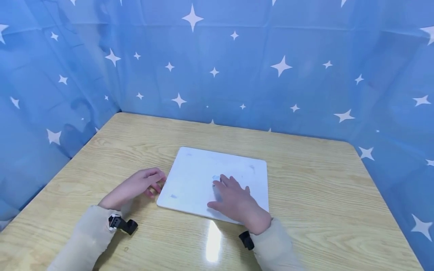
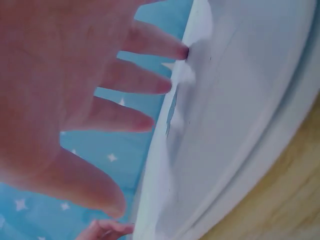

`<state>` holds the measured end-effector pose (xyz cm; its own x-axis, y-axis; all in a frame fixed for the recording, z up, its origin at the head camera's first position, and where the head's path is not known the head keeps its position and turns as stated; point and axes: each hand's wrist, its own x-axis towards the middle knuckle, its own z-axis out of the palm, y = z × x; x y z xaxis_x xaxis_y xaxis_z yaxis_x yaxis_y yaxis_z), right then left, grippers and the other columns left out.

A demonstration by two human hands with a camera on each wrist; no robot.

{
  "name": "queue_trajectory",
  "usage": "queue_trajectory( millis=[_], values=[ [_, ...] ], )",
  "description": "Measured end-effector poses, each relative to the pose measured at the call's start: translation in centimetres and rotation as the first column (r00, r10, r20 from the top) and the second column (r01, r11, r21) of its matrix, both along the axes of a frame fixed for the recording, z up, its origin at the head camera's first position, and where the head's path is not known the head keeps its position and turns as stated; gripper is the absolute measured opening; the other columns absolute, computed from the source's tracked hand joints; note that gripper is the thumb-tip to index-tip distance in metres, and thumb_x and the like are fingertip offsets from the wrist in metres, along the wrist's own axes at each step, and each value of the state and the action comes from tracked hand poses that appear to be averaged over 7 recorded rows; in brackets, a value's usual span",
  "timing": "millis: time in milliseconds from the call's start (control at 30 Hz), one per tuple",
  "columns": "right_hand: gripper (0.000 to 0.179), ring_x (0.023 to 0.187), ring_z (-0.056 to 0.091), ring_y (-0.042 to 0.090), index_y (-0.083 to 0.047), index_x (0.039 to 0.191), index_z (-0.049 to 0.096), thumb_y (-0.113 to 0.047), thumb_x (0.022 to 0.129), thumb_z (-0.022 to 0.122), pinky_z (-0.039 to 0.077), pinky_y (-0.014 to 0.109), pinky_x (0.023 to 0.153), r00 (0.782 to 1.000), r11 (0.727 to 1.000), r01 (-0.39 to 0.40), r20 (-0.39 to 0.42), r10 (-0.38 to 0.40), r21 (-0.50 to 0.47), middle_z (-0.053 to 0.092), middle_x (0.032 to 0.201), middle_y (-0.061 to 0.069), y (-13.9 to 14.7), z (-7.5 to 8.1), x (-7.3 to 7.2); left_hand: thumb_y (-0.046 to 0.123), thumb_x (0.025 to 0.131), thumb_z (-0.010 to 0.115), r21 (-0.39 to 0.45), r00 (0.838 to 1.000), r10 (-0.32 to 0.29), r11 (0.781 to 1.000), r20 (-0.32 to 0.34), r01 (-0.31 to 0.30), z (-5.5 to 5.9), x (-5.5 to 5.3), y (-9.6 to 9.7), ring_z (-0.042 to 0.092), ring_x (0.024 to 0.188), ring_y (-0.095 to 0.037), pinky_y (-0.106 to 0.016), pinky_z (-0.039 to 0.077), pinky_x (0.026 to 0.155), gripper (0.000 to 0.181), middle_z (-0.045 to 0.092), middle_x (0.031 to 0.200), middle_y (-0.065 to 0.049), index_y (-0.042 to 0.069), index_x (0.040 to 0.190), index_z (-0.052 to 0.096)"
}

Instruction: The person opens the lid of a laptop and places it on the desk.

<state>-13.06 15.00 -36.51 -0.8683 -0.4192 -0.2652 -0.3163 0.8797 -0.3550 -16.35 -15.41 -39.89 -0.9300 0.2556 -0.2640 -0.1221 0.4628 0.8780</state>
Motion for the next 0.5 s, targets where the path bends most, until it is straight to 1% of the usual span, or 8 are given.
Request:
queue_trajectory(
  millis=[67, 133, 200, 267, 367, 433, 500],
  values=[
    [0.068, 0.133, 0.012, 0.031, -0.018, 0.136, 0.036, -0.052, 0.081, 0.057, 0.015, 0.067, 0.092, 1.000, 1.000, 0.001, -0.008, -0.001, 0.028, 0.019, 0.146, 0.007, -0.4, 0.0, 0.1, 0.035, 0.093, 0.047, -0.018, 1.000, 0.008, 1.000, -0.005, -0.008, -0.1, 0.0, 0.0, 0.057, 0.066, -0.020, -0.032, 0.048, 0.054, 0.028, 0.057, 0.085, -0.007, 0.011, 0.098, 0.059],
    [0.069, 0.133, 0.011, 0.031, -0.019, 0.135, 0.038, -0.050, 0.078, 0.061, 0.016, 0.067, 0.092, 0.999, 0.998, -0.019, -0.027, 0.021, 0.053, 0.020, 0.146, 0.008, -0.5, -0.2, 0.3, 0.034, 0.092, 0.048, -0.046, 1.000, 0.017, 0.999, -0.006, -0.017, -0.2, 0.1, -0.1, 0.054, 0.058, -0.019, -0.030, 0.044, 0.050, 0.025, 0.056, 0.082, -0.007, 0.012, 0.094, 0.060],
    [0.073, 0.133, 0.011, 0.032, -0.019, 0.135, 0.038, -0.049, 0.074, 0.066, 0.016, 0.068, 0.091, 0.999, 0.998, -0.037, -0.034, 0.039, 0.056, 0.019, 0.146, 0.009, -0.6, -0.3, 0.7, 0.034, 0.092, 0.049, -0.068, 1.000, 0.028, 0.997, 0.000, -0.028, -0.4, 0.4, -0.3, 0.049, 0.050, -0.018, -0.028, 0.039, 0.044, 0.023, 0.057, 0.079, -0.006, 0.014, 0.090, 0.061],
    [0.077, 0.133, 0.010, 0.033, -0.018, 0.135, 0.038, -0.048, 0.071, 0.069, 0.015, 0.068, 0.091, 0.998, 0.997, -0.048, -0.036, 0.050, 0.055, 0.019, 0.146, 0.010, -0.6, -0.6, 1.0, 0.033, 0.092, 0.050, -0.059, 1.000, 0.025, 0.998, 0.019, -0.024, -0.6, 0.7, -0.5, 0.044, 0.043, -0.017, -0.026, 0.035, 0.040, 0.023, 0.058, 0.077, -0.007, 0.013, 0.088, 0.060],
    [0.083, 0.132, 0.011, 0.036, -0.017, 0.135, 0.037, -0.046, 0.067, 0.073, 0.017, 0.069, 0.089, 0.997, 0.997, -0.053, -0.048, 0.055, 0.059, 0.019, 0.146, 0.013, -0.7, -0.9, 1.3, 0.032, 0.092, 0.049, -0.012, 0.999, 0.001, 1.000, 0.047, 0.000, -1.2, 1.0, -1.1, 0.041, 0.039, -0.014, -0.023, 0.031, 0.036, 0.022, 0.061, 0.079, -0.007, 0.013, 0.092, 0.060],
    [0.084, 0.132, 0.012, 0.038, -0.016, 0.136, 0.036, -0.044, 0.067, 0.074, 0.019, 0.069, 0.089, 0.996, 0.995, -0.057, -0.068, 0.062, 0.079, 0.019, 0.145, 0.015, -0.8, -1.0, 1.4, 0.031, 0.092, 0.050, 0.021, 0.998, -0.019, 1.000, 0.052, 0.018, -1.4, 1.0, -1.4, 0.039, 0.038, -0.014, -0.023, 0.030, 0.036, 0.022, 0.062, 0.080, -0.009, 0.012, 0.094, 0.060],
    [0.083, 0.130, 0.016, 0.040, -0.013, 0.135, 0.036, -0.043, 0.068, 0.074, 0.024, 0.066, 0.088, 0.991, 0.992, -0.074, -0.100, 0.084, 0.102, 0.021, 0.144, 0.018, -0.9, -0.9, 1.4, 0.031, 0.092, 0.050, 0.047, 0.998, -0.035, 0.998, 0.045, 0.032, -1.5, 0.9, -1.6, 0.039, 0.038, -0.013, -0.022, 0.030, 0.035, 0.022, 0.062, 0.080, -0.009, 0.012, 0.095, 0.060]
  ],
)
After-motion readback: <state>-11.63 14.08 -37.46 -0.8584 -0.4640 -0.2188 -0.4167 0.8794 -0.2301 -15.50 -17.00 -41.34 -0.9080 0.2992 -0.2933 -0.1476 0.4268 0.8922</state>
